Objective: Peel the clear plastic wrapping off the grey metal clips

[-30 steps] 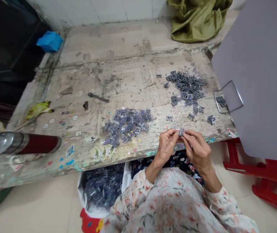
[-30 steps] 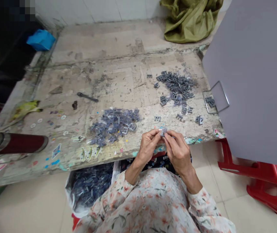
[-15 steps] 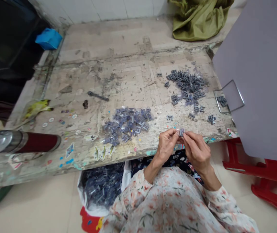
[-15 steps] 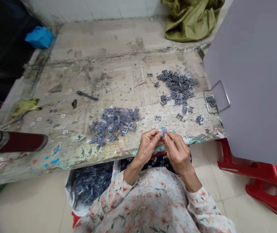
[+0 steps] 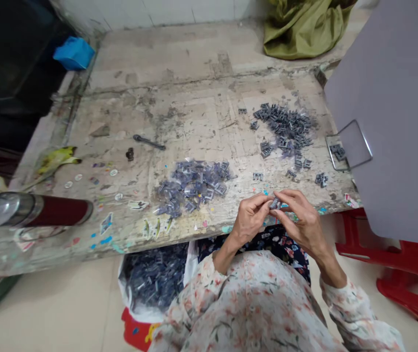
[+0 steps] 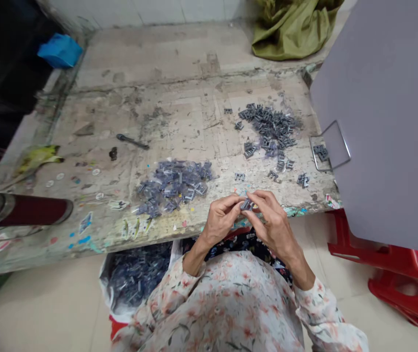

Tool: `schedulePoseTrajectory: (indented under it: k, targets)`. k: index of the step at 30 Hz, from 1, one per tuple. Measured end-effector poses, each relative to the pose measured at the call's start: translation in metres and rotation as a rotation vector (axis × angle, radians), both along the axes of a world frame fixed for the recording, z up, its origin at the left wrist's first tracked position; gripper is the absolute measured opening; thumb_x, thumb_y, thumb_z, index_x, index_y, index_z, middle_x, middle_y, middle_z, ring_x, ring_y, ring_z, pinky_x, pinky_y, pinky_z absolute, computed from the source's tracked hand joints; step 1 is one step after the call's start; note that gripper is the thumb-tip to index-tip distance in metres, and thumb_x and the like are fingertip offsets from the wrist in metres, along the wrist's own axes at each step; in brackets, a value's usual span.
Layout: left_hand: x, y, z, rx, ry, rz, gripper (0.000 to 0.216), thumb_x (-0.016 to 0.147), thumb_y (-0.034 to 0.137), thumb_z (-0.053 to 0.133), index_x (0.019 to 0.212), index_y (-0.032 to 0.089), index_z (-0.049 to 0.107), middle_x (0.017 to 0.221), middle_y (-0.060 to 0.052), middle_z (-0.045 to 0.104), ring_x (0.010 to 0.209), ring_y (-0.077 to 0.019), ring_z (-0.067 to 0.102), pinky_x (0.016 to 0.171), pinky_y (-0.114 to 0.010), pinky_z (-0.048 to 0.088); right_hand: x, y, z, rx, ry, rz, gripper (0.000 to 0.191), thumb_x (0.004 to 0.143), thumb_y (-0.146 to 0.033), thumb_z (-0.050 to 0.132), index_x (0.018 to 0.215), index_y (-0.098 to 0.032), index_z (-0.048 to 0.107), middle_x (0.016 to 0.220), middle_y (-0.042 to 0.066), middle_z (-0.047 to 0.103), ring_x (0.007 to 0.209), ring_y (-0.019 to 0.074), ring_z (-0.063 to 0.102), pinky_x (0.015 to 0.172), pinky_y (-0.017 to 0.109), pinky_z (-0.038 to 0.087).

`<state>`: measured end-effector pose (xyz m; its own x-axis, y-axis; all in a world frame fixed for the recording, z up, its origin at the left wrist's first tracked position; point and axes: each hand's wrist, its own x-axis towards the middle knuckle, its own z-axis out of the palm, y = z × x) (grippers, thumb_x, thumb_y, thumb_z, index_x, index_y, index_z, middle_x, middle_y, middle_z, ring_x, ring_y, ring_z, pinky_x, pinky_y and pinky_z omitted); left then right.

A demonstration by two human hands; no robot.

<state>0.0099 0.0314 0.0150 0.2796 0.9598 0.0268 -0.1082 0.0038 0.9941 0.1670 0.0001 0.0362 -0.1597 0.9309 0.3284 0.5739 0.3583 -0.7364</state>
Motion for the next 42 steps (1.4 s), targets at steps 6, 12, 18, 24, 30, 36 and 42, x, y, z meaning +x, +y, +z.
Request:
schedulePoseTrajectory:
  k: [6,12,18,24,30,36,42]
  targets:
    - [-0.001,-0.003,-0.007,0.01,-0.033,-0.019,0.026,0.089,0.037,0.059,0.09,0.014,0.073,0.077,-0.003,0.064,0.066,-0.0117,0.058,0.061,-0.022,0.048,-0.003,-0.004,0.003,0.039,0.02,-0.019,0.043,0.089,-0.016,0.062,0.13,-0.026,0.058,0.109,0.009,0.057,0.095,0.0178,0.062,0.074,0.031,0.063]
    - [-0.003,-0.003,-0.007,0.064,-0.006,-0.021,0.025,0.09,0.034,0.059,0.092,0.015,0.074,0.083,-0.005,0.069,0.075,-0.0149,0.063,0.069,-0.025,0.051,0.0,-0.004,0.005,0.051,-0.047,0.005,0.039,0.089,-0.017,0.063,0.127,-0.023,0.059,0.108,0.009,0.061,0.086,0.0171,0.064,0.075,0.033,0.059]
    - [-0.005,-0.003,-0.009,0.127,0.01,0.003,0.023,0.091,0.033,0.058,0.093,0.017,0.074,0.082,-0.005,0.07,0.075,-0.0147,0.065,0.07,-0.025,0.051,0.0,-0.002,0.004,0.067,-0.062,-0.009,0.031,0.088,-0.018,0.066,0.119,-0.021,0.062,0.103,0.008,0.065,0.091,0.0188,0.063,0.078,0.034,0.055]
    - [-0.002,-0.006,-0.008,0.112,-0.001,0.008,0.022,0.09,0.032,0.059,0.092,0.016,0.075,0.08,-0.005,0.069,0.072,-0.0145,0.065,0.067,-0.025,0.053,-0.005,-0.002,0.003,0.07,-0.042,-0.033,0.021,0.089,-0.019,0.064,0.11,-0.02,0.063,0.099,0.007,0.065,0.089,0.0185,0.063,0.076,0.033,0.054]
    - [-0.009,-0.003,-0.01,-0.159,-0.12,-0.085,0.027,0.085,0.04,0.065,0.092,0.015,0.074,0.083,-0.005,0.071,0.071,-0.0162,0.068,0.069,-0.028,0.056,0.005,0.003,-0.001,0.158,-0.201,0.059,0.025,0.091,-0.017,0.059,0.115,-0.018,0.06,0.1,0.01,0.066,0.094,0.0212,0.062,0.08,0.036,0.054]
    - [-0.015,0.018,-0.019,-0.191,-0.022,-0.251,0.031,0.086,0.042,0.064,0.097,0.015,0.073,0.085,-0.004,0.072,0.08,-0.0177,0.066,0.077,-0.03,0.053,0.023,0.02,-0.019,0.243,-0.324,0.259,0.04,0.092,-0.013,0.054,0.131,-0.019,0.054,0.109,0.013,0.066,0.104,0.0229,0.061,0.086,0.037,0.054]
    - [0.006,-0.005,-0.043,0.264,0.377,0.262,0.022,0.094,0.027,0.052,0.095,0.018,0.073,0.094,-0.008,0.072,0.092,-0.0201,0.062,0.087,-0.036,0.047,0.01,0.018,-0.058,0.236,-0.101,-0.028,0.028,0.09,-0.014,0.056,0.115,-0.024,0.066,0.104,0.01,0.066,0.098,0.0218,0.06,0.085,0.041,0.053]
